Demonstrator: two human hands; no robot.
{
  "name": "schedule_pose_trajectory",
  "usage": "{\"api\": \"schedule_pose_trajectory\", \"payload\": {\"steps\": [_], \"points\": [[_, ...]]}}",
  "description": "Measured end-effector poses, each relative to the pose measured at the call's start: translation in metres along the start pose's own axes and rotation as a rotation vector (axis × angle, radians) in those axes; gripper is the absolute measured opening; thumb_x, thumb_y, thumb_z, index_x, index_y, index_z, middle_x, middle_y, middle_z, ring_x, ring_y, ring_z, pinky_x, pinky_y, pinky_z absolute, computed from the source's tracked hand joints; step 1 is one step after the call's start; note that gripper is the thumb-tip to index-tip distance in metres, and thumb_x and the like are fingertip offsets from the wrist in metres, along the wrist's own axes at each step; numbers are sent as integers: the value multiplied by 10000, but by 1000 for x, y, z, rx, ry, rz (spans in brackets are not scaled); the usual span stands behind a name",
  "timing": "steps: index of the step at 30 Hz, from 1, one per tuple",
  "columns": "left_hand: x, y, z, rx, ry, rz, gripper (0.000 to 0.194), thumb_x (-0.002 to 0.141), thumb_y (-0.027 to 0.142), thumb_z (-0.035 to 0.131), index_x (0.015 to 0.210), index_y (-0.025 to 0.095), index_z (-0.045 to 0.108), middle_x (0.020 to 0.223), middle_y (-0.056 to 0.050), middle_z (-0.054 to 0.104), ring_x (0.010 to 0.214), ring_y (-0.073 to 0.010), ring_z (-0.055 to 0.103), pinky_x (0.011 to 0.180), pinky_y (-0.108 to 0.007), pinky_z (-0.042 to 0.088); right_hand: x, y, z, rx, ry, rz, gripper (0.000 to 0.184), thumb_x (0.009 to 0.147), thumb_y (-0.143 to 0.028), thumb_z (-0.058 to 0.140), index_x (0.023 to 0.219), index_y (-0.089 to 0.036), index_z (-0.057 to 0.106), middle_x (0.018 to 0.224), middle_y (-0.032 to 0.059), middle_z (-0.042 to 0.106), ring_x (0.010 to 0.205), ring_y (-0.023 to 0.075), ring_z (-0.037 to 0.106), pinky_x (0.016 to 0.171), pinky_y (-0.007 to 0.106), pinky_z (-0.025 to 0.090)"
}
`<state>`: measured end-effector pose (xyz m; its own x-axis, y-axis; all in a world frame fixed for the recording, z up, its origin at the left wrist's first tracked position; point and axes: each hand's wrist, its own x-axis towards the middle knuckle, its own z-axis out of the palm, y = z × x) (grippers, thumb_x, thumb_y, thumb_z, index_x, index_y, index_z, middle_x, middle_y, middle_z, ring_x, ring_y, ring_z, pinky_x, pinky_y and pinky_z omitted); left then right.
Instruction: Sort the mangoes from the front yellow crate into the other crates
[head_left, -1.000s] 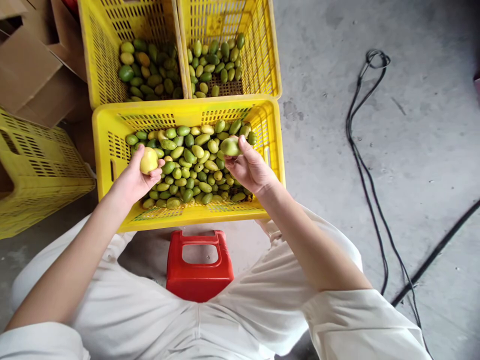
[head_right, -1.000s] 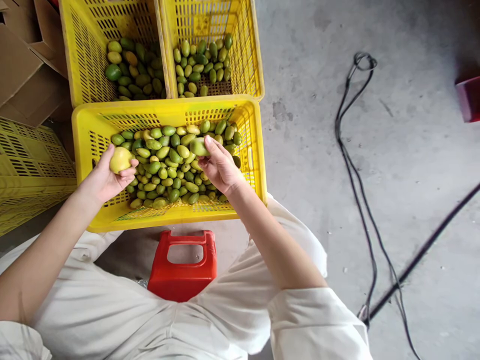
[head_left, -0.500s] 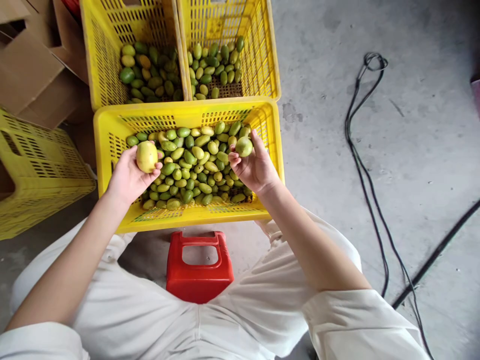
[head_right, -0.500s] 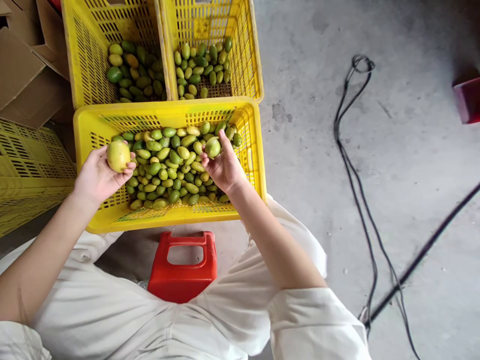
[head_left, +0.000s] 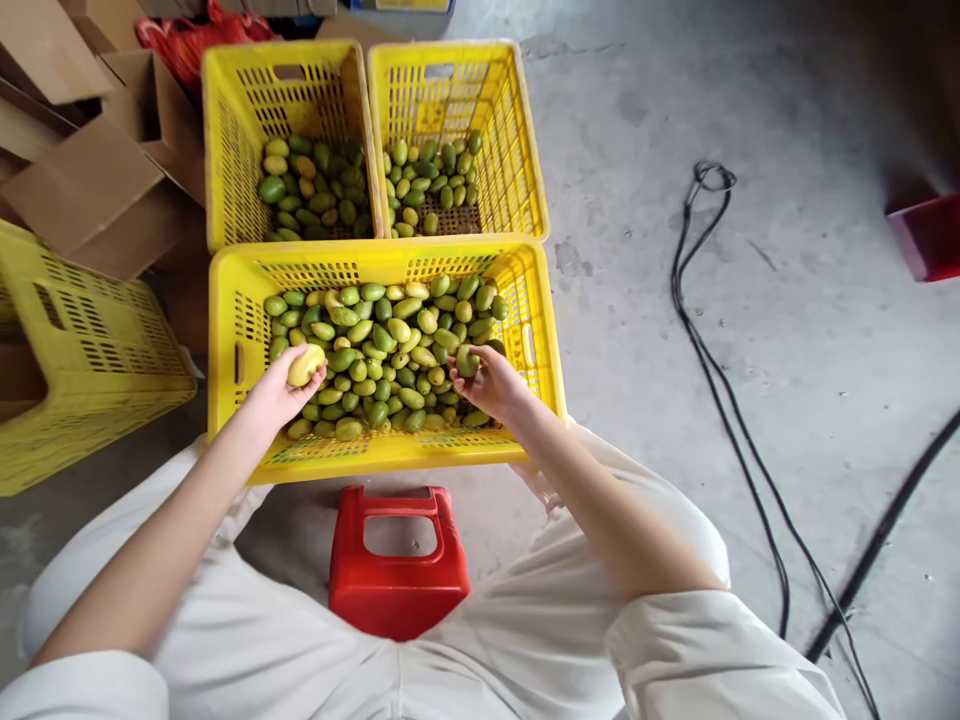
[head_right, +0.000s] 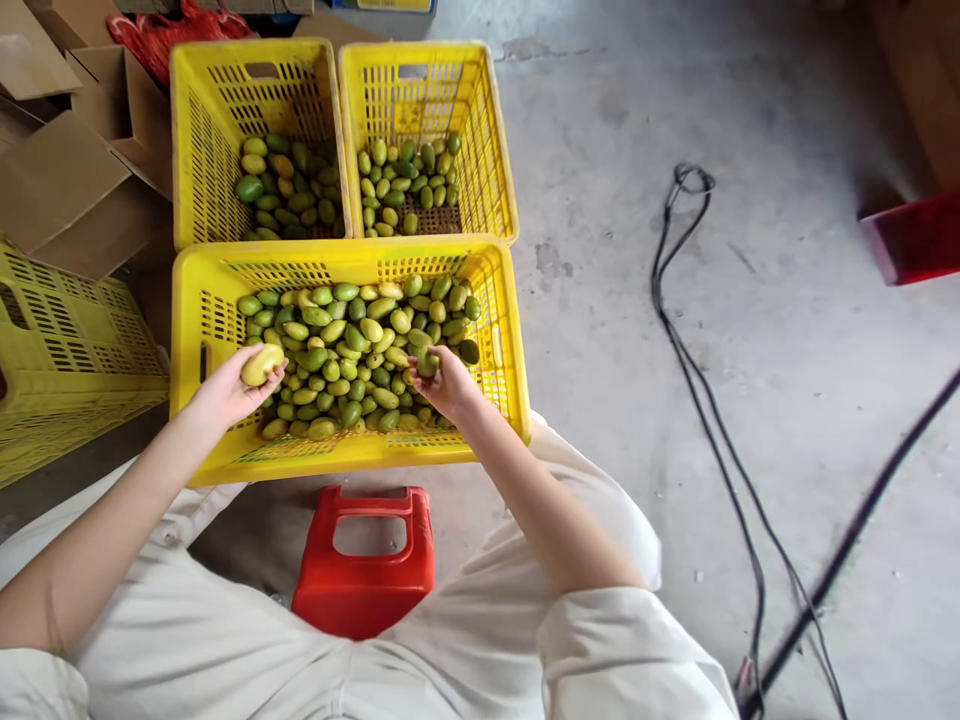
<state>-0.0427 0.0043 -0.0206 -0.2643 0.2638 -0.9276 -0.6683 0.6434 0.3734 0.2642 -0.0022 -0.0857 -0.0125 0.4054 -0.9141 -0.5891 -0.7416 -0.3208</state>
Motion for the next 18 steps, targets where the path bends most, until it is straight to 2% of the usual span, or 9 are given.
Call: {"api": "schedule_pose_trajectory", "payload": {"steps": [4,9,11,14,16,18], "points": [[-8,0,-4,5,-11,-42,175,1242,113,618,1160,177,760,903,-99,808,681,-156,801,528,-116,574,10,11,-11,-46,139,44,135,1045,-127,730,1032,-250,677,960,80,748,708,165,663,510,167,583],[-19,8,-8,-49,-27,-75,188,1237,136,624,1114,172,762,810,-66,760,568,-138,731,470,-124,558,25,12,-10,-125,213,14,271,931,-90,779,1040,-279,619,898,41,681,700,185,631,469,182,546],[-22,10,-11,-33,-56,-77,194,1219,126,625,1101,171,772,788,-62,753,539,-138,704,455,-135,557,36,3,3,-150,204,-27,352,879,-99,834,1072,-290,609,911,27,668,719,200,652,485,212,579],[-25,10,-16,34,-129,-70,234,1226,128,595,1059,163,755,770,-58,749,526,-130,688,465,-134,568,52,-27,40,-143,168,-131,411,880,-128,865,1156,-310,621,965,32,692,837,247,737,576,274,686],[-28,11,-19,67,-157,-67,254,1239,139,578,1046,157,741,770,-56,749,532,-123,684,471,-129,567,61,-56,69,-107,116,-234,381,935,-151,860,1192,-321,635,1011,40,743,973,261,802,743,312,766],[-31,13,-21,81,-159,-65,261,1245,148,563,1049,153,736,767,-52,746,534,-121,678,470,-128,564,67,-86,93,-63,66,-356,255,1047,-164,754,1192,-327,622,1064,22,789,1070,213,830,904,299,770]]}}
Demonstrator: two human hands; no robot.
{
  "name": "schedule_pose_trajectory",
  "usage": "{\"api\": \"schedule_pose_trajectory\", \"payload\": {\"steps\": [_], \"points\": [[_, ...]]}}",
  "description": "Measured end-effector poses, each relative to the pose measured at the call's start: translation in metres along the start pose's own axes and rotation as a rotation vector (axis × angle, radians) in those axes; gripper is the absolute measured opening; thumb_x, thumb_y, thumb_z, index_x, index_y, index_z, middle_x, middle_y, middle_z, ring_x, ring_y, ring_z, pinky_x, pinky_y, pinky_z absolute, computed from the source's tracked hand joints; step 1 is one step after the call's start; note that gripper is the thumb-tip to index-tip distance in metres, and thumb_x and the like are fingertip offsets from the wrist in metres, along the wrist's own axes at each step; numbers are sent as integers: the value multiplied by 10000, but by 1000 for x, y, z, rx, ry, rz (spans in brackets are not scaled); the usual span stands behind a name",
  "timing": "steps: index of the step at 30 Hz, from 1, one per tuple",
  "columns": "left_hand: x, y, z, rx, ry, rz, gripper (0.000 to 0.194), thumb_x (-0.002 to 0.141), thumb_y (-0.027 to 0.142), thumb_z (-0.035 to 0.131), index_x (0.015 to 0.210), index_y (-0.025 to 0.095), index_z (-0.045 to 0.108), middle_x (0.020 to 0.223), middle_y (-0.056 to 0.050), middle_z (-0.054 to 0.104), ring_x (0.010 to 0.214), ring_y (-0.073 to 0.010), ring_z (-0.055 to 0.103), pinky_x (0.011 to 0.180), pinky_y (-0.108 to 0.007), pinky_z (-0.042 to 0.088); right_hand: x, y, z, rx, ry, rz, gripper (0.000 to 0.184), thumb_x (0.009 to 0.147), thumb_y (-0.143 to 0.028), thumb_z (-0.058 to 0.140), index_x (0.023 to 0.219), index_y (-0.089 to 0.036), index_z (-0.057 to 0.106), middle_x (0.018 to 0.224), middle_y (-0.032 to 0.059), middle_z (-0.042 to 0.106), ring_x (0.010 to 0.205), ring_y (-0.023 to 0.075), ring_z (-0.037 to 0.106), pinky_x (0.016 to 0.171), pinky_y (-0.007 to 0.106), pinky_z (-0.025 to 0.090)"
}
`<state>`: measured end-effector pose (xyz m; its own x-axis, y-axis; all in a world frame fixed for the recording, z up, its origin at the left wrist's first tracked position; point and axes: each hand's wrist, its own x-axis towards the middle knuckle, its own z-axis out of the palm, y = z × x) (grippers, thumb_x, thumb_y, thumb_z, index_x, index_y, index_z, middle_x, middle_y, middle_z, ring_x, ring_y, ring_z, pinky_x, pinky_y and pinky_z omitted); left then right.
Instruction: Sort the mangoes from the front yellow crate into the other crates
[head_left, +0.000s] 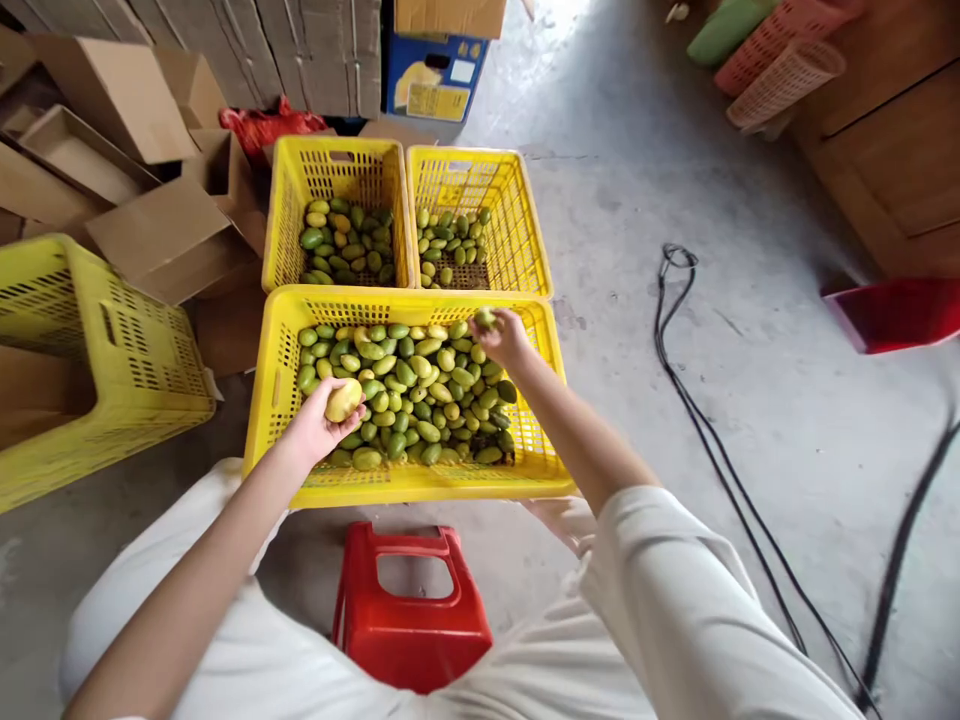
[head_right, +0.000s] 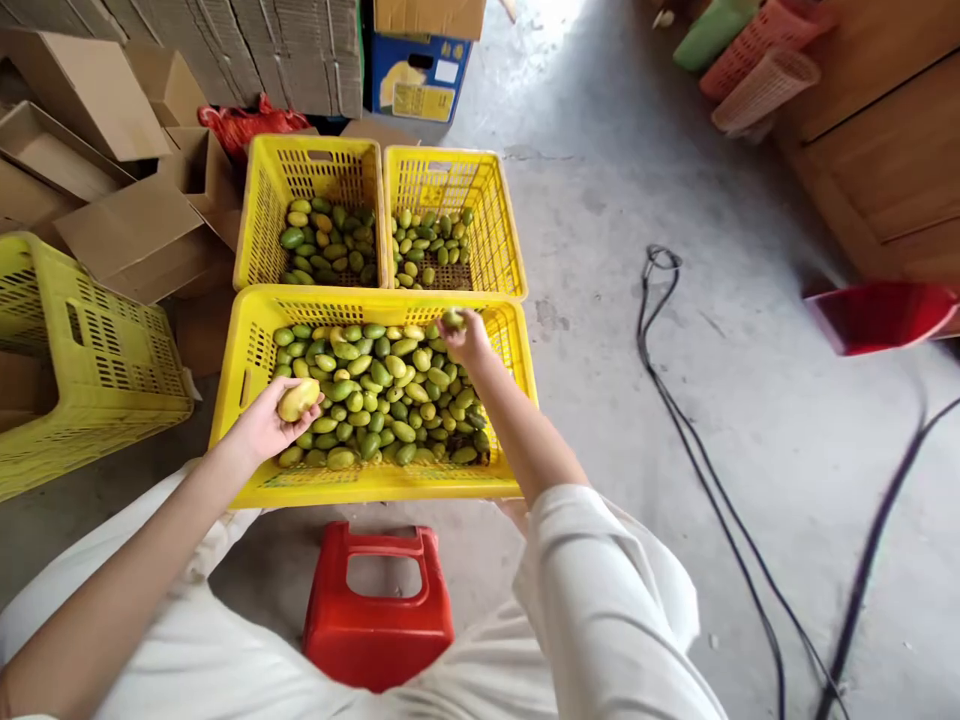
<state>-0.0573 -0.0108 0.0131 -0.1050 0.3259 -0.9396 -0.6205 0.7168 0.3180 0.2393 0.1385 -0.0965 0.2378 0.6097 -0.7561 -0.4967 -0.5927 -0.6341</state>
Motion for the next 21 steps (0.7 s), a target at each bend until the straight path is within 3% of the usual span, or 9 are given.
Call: {"api": "schedule_pose_trajectory", "payload": {"steps": [2,4,8,15,18,21], "points": [[-2,2,-2,2,12,-3,257,1246,151,553,1064,149,736,763,-48,742,537,-124,677,470,-133,567,12,-21,12,42,-27,-106,155,1159,-164,597,1165,-319,601,1158,17,830,1146,130,841,1021,244,725],[-3,4,-4,-6,24,-9,255,1248,156,544,1080,147,736,762,-48,740,543,-128,687,473,-137,572,19,-32,10,45,-30,-174,180,1209,-177,527,1107,-321,569,1223,13,857,1178,94,845,1052,232,700],[-4,6,-11,-28,21,-4,252,1245,158,519,1103,142,726,786,-63,741,565,-144,718,480,-140,570,19,-17,-31,-55,37,-207,245,1192,-171,553,1016,-340,543,1128,27,880,1165,174,864,980,320,734],[5,4,-18,-58,6,5,160,1193,140,565,1173,148,724,855,-71,749,626,-159,733,477,-156,576,-17,67,-140,-477,181,-167,205,1007,-271,826,957,-294,629,812,18,750,813,215,789,778,299,677],[19,-3,-18,-46,46,4,124,1173,114,626,1139,153,739,887,-88,774,662,-161,747,490,-158,597,-48,118,-177,-702,205,-195,138,960,-253,763,886,-287,652,764,23,716,745,234,734,730,317,603],[32,-15,-18,-22,88,13,161,1203,108,617,1098,164,725,861,-70,734,668,-152,732,509,-150,616,-75,167,-201,-908,219,-332,122,911,-204,704,819,-281,688,797,40,744,826,256,726,817,334,548]]}}
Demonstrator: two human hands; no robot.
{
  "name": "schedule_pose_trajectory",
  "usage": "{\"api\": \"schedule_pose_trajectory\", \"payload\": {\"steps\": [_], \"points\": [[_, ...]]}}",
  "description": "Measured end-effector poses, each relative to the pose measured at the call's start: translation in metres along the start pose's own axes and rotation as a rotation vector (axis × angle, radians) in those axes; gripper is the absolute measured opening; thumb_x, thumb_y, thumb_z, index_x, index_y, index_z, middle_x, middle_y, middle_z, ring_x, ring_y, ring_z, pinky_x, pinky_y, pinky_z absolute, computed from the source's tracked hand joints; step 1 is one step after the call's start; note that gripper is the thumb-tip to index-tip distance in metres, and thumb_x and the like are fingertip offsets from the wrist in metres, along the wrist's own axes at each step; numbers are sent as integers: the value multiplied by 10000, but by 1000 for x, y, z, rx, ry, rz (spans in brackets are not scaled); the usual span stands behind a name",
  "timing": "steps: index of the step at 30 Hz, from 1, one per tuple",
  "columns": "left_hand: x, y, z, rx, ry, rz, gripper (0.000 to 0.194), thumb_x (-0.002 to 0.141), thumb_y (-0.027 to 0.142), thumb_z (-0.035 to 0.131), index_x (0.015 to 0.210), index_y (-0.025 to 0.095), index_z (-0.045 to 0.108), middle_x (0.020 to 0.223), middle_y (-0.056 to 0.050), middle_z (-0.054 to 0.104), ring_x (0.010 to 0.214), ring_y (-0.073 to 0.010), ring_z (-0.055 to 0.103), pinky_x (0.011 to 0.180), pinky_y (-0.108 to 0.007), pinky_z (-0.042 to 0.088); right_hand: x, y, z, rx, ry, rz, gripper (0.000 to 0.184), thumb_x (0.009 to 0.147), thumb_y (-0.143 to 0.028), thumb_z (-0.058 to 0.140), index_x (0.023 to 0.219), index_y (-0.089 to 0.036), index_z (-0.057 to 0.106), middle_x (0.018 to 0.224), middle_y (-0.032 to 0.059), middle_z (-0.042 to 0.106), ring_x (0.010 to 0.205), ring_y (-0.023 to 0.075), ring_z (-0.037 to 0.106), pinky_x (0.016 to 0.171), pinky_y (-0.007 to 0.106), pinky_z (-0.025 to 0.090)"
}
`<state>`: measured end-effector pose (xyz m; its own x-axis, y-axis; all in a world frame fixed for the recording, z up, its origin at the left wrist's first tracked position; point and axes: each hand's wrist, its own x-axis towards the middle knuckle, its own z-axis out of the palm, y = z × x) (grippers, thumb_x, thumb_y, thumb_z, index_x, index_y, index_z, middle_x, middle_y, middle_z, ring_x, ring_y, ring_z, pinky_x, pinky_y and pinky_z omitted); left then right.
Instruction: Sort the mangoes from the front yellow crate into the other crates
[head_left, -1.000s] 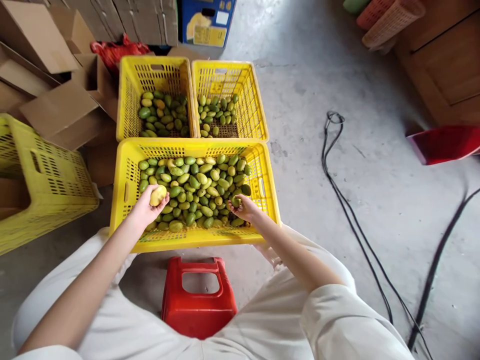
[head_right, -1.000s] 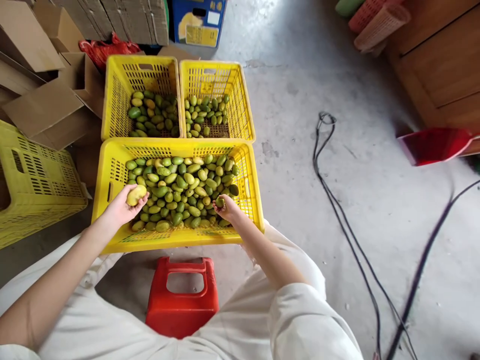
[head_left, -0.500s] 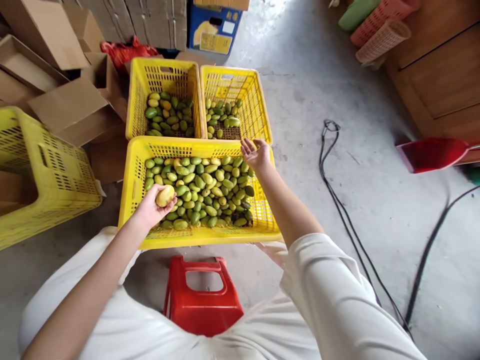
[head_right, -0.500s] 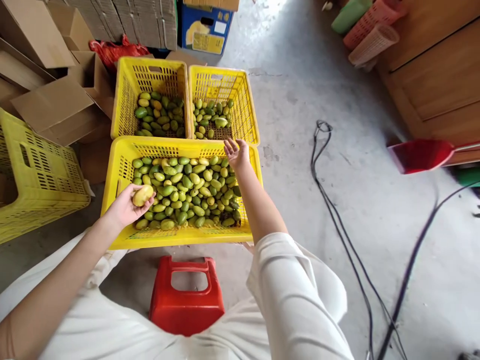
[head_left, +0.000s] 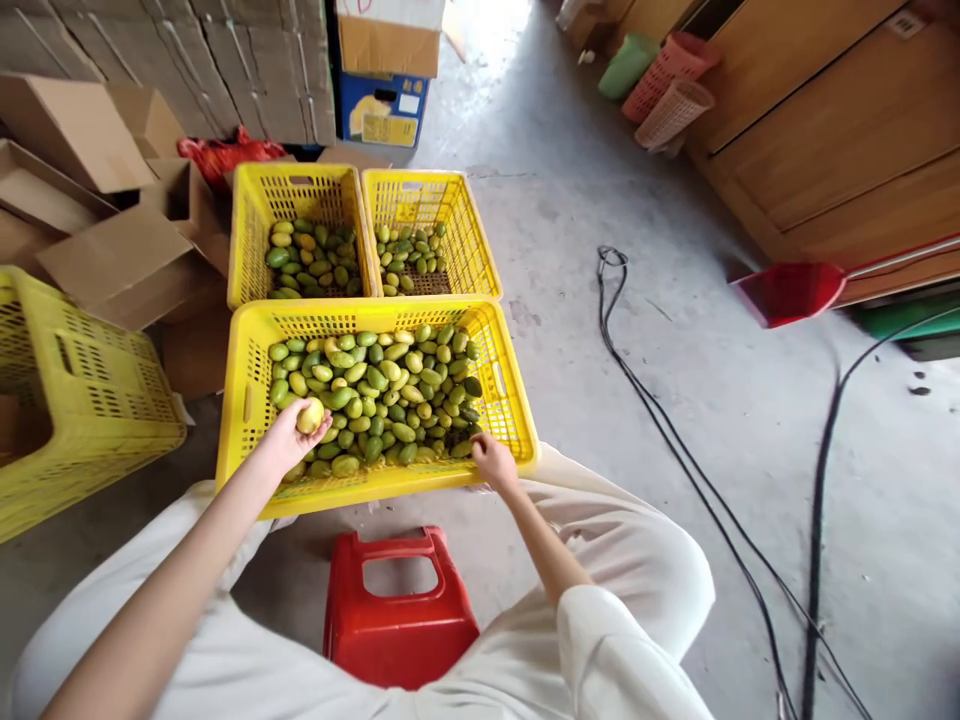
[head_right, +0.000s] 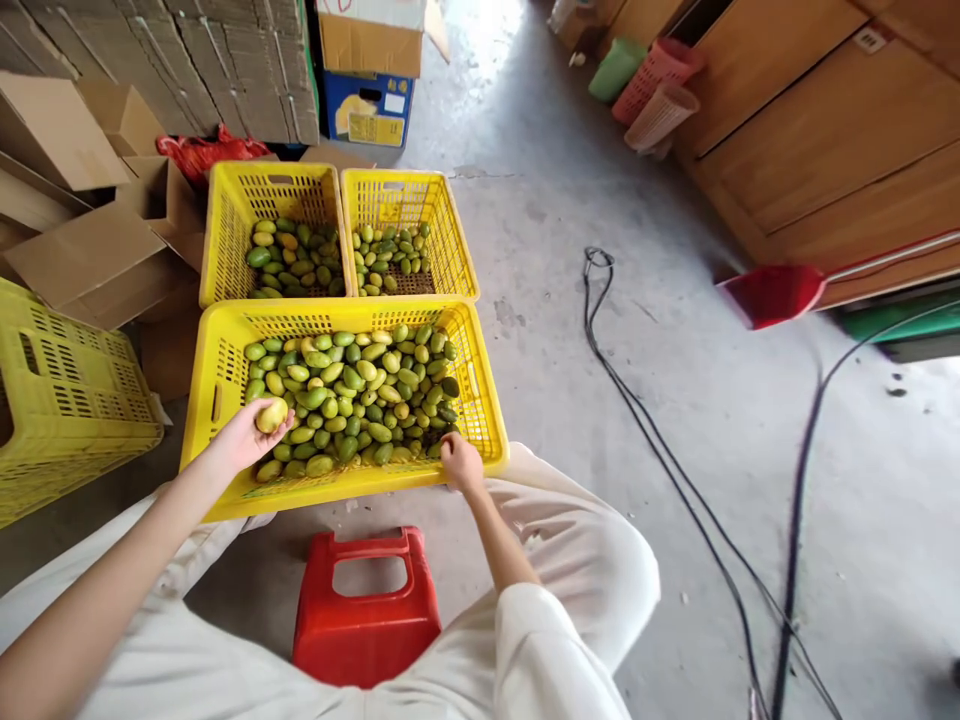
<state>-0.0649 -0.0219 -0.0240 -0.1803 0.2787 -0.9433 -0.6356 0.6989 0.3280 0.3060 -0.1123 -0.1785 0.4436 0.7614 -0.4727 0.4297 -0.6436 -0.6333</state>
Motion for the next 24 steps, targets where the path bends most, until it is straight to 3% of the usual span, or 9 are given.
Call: {"api": "schedule_pose_trajectory", "payload": {"steps": [4,7,10,14,18,21,24], "points": [[7,-13,0,37,67,18,223,1231,84,561,1069,176,683,886,-80,711,678,-150,715,518,-137,622,-21,32,20,-166,130,-197,242,987,-183,630,774,-284,577,878,79,782,928,263,711,923,345,492],[6,-12,2,35,74,65,242,1240,85,545,1061,184,674,929,-96,720,721,-157,739,518,-122,611,-14,43,33,-248,191,-318,310,977,-159,623,744,-297,472,809,66,728,878,257,660,875,336,450],[5,0,17,4,65,140,239,1230,86,543,1077,187,696,966,-93,723,741,-159,748,530,-126,619,-6,50,42,-317,231,-397,354,962,-124,627,729,-299,426,751,51,683,819,247,612,817,342,400],[11,32,60,-49,42,273,203,1195,74,586,1118,183,740,998,-91,725,786,-157,745,627,-141,681,-9,55,46,-404,257,-475,325,1013,-80,613,773,-285,532,802,51,731,830,241,640,823,347,393],[14,80,114,-74,6,432,258,1171,57,616,1284,215,786,1026,-72,718,869,-167,740,686,-135,679,-17,54,43,-474,260,-524,298,1081,-73,606,860,-263,668,895,63,789,898,240,700,877,342,423],[9,114,143,-69,-55,557,283,1235,164,621,1467,257,753,1219,-115,779,1116,-207,813,868,-177,724,-19,51,41,-515,241,-518,277,1083,-89,626,876,-256,705,918,74,801,932,248,722,895,345,438],[10,136,152,-14,-156,646,394,1268,322,656,1657,268,634,1549,-134,775,1343,-240,816,1166,-320,726,-20,50,37,-553,196,-501,254,1069,-107,642,885,-257,733,927,85,800,952,259,733,893,350,448]]}}
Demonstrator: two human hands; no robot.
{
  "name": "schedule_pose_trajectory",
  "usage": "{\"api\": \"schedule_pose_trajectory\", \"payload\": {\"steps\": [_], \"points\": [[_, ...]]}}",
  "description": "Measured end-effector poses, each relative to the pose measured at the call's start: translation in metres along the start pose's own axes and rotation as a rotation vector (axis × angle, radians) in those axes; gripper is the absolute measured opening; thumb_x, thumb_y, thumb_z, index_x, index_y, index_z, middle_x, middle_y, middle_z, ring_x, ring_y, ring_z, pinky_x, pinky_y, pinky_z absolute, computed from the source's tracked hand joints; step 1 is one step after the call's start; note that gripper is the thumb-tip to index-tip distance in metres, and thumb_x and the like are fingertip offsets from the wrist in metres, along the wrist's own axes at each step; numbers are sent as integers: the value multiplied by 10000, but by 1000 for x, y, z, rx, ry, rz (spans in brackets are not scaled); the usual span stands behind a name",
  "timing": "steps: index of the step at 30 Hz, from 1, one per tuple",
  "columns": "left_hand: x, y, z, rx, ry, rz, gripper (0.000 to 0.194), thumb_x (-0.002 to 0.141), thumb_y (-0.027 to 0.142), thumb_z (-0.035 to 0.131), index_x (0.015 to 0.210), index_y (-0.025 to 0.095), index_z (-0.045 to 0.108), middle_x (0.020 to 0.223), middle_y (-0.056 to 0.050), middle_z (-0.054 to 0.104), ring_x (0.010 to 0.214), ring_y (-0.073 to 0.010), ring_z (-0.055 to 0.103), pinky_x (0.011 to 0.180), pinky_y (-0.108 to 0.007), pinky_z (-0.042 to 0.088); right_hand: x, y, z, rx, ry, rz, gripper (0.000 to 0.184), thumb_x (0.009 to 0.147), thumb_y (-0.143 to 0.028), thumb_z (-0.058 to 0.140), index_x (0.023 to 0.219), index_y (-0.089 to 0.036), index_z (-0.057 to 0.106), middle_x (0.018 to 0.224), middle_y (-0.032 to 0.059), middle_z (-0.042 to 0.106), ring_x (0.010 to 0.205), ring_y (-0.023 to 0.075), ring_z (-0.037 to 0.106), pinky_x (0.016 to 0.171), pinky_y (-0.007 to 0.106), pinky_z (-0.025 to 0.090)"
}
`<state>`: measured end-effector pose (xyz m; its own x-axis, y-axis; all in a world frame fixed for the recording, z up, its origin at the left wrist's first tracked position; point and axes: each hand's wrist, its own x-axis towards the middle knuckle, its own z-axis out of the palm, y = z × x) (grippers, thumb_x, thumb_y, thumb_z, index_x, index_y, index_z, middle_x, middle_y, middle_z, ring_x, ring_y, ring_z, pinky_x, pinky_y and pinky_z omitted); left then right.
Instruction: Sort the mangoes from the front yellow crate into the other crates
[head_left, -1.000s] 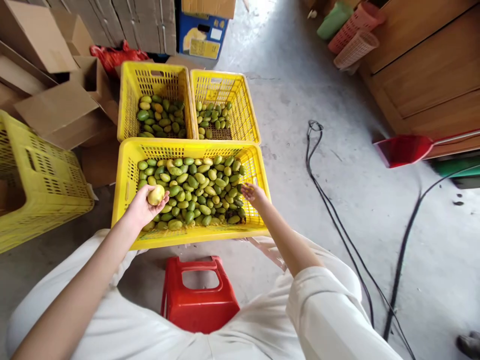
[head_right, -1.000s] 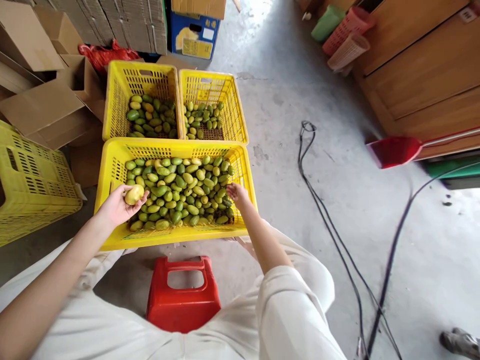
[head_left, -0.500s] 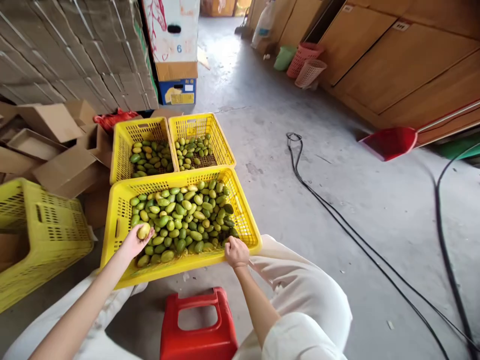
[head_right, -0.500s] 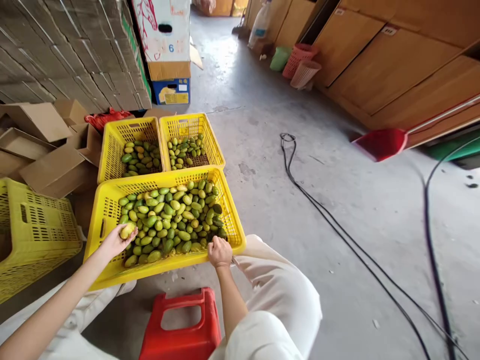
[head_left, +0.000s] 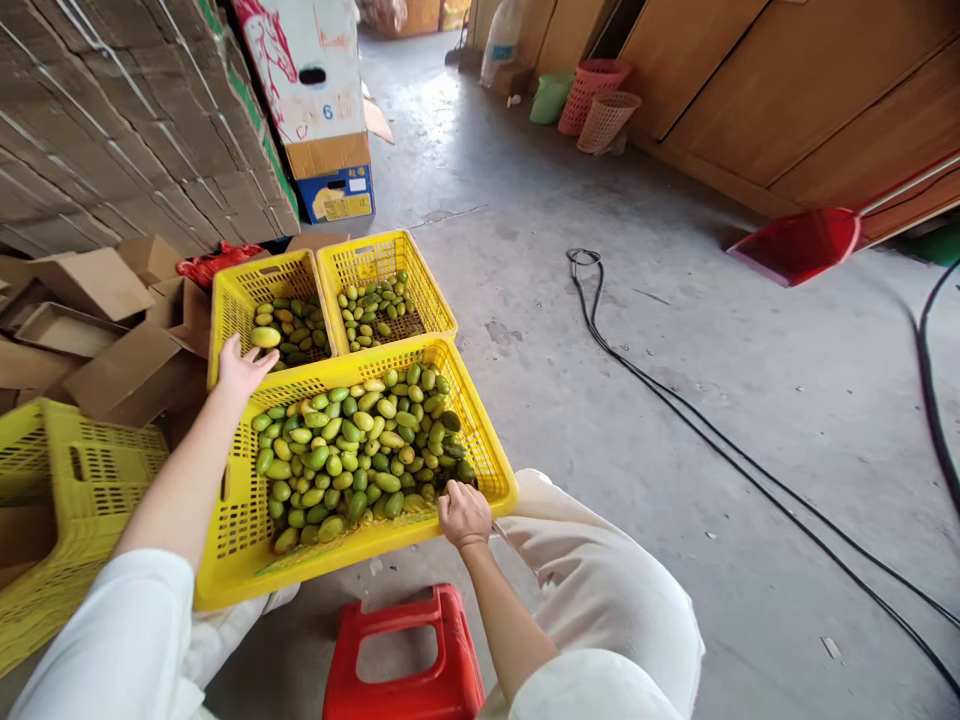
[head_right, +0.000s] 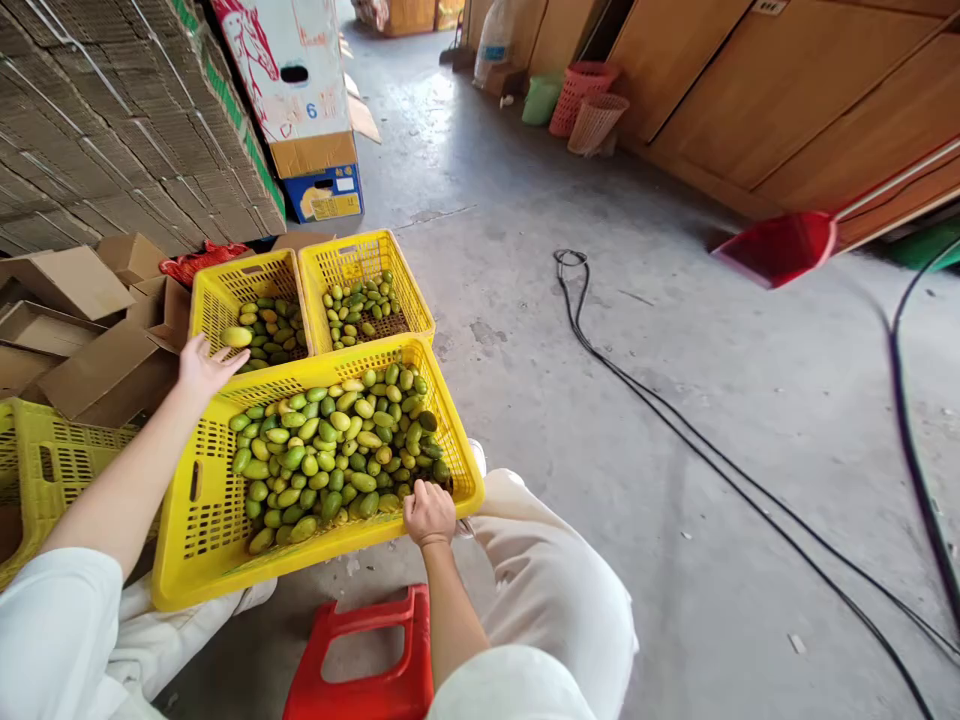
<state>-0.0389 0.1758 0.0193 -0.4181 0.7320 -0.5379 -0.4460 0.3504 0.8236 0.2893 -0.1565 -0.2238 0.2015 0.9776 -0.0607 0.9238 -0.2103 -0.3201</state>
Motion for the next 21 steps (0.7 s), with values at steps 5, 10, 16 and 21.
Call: {"api": "schedule_pose_trajectory", "payload": {"steps": [5,10,16,21], "points": [[19,-24,-26,533,-75,96,336,1315,333,397,1479,198,657,1565,-187,783,1294,-198,816,1202,-308,661,-3,0,-7,-37,-75,9,309,1139,-132,560,970,-251,790,1013,125,848,1024,295,747,923,364,451],[16,-97,-76,841,-99,14,139,1039,209,863,1041,246,729,1150,-107,832,1262,-294,832,1175,-359,658,3,-3,-10,-64,-154,36,294,1134,-142,581,971,-244,804,1015,133,868,1015,295,760,889,362,448],[-9,-185,-107,1032,-231,18,459,794,207,1055,910,289,618,1304,-154,764,1656,-469,675,1375,-461,567,13,-1,-17,-86,-247,61,215,1103,-185,658,973,-253,816,1015,104,887,993,269,775,861,338,462],[-13,-206,-117,1066,-216,24,504,781,152,995,904,317,535,1236,-126,665,1617,-480,662,1303,-474,608,17,-6,-28,-108,-324,98,241,1134,-194,639,1033,-241,853,1088,120,914,1050,265,805,886,325,479]]}}
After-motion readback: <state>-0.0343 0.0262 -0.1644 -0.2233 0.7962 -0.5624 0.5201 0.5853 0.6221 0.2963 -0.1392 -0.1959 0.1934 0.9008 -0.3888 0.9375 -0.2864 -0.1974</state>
